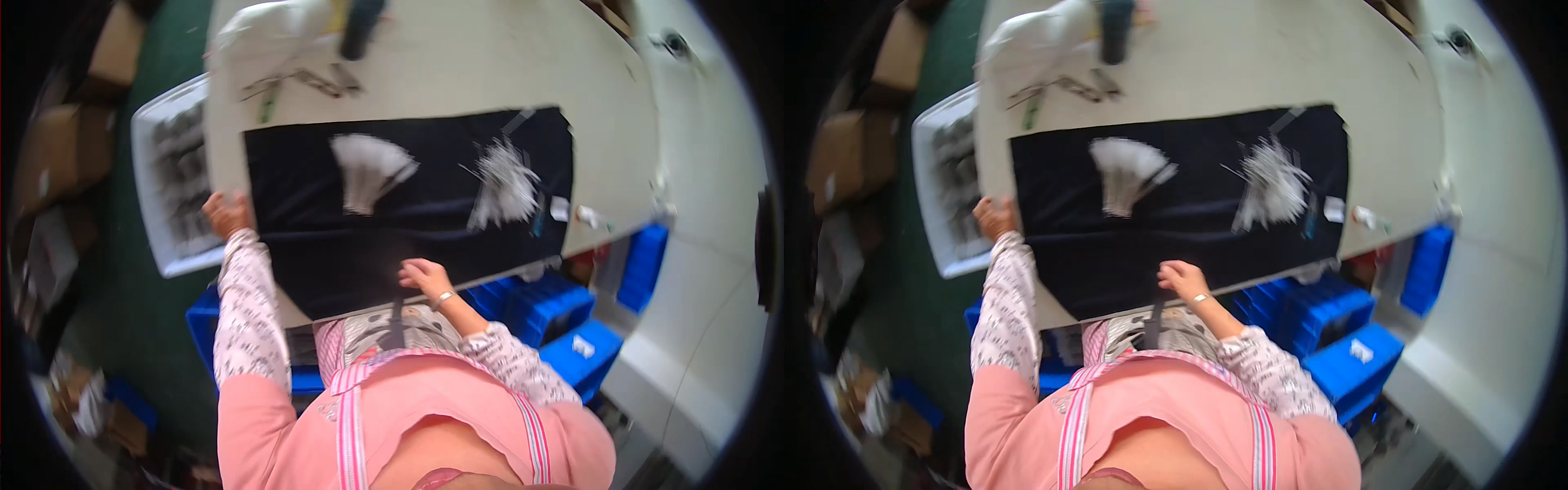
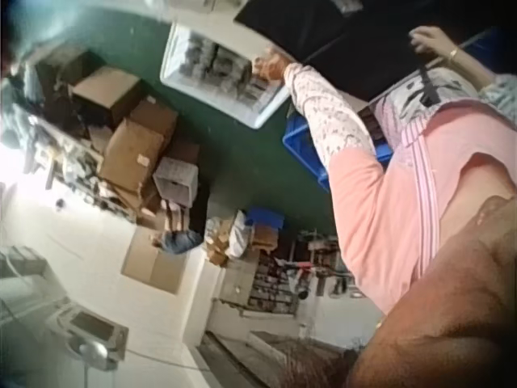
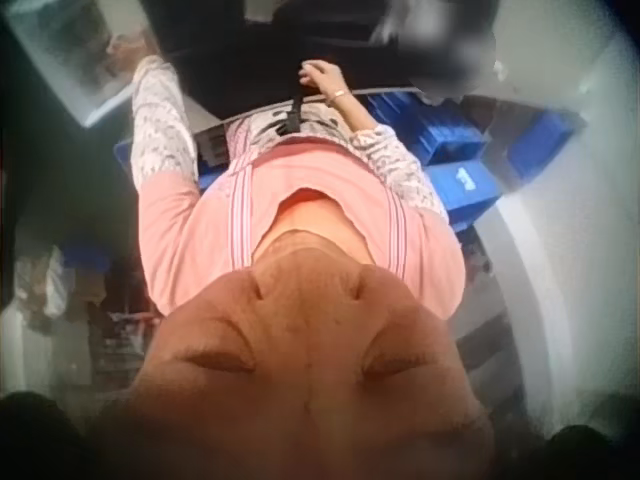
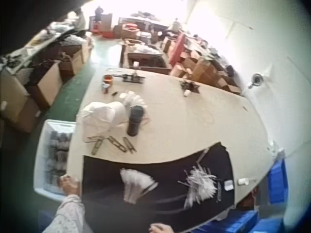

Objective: The person gathers loose white sticks from a table, aligns them into bundles, and secures them with metal wire ties. They then place the finished bundles into a white plastic tray. The process is repeated continuously throughout the clip.

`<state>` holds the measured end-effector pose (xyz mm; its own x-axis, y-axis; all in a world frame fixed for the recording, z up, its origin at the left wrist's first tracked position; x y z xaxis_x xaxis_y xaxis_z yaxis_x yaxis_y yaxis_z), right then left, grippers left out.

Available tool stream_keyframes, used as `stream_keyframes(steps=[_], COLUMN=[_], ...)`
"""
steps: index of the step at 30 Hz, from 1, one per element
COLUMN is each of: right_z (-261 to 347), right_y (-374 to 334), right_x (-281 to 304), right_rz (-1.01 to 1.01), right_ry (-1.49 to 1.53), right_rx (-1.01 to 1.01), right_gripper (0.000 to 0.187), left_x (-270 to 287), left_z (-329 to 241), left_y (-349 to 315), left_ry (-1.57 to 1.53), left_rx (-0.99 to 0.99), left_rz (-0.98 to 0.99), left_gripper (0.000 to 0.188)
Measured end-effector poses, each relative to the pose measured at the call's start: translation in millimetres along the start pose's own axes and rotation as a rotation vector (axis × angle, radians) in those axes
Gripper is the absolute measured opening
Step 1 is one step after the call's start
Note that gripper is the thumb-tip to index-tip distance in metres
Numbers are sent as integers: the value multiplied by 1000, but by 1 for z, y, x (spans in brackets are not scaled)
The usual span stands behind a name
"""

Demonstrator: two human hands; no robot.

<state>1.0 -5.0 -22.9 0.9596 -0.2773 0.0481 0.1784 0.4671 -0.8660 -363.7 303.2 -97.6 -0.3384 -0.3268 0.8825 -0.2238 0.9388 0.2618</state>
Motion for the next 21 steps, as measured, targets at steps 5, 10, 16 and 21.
stream_keyframes(steps=[5,10,16,21], right_z=[-29,-83,-42,-27], right_y=[-21,-29,-51,-39], right_x=[-4,4,-21,-26], right_rz=[-25,83,74,89], right_ry=[-22,-172,-414,-499], right_rx=[-15,-64,45,87], right_gripper=[35,31,29,33], left_x=[15,23,27,30], left_z=[-24,-17,-18,-14], left_y=[12,8,9,8], left_ry=[-12,-37,-90,-109], left_rx=[-1,89,136,177], left_rz=[38,80,142,176], left_gripper=[40,41,43,47])
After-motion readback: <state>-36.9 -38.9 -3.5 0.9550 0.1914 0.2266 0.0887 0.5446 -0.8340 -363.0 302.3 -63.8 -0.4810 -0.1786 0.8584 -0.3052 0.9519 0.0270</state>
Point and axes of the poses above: each hand's wrist, its own y-axis towards the middle knuckle, its own x-axis out of the back of the hand, z = x × y, the point moved 7 cm from there along y, towards the middle knuckle, and after that the axes turned 2 degrees about -y, right-handed, at the moved point
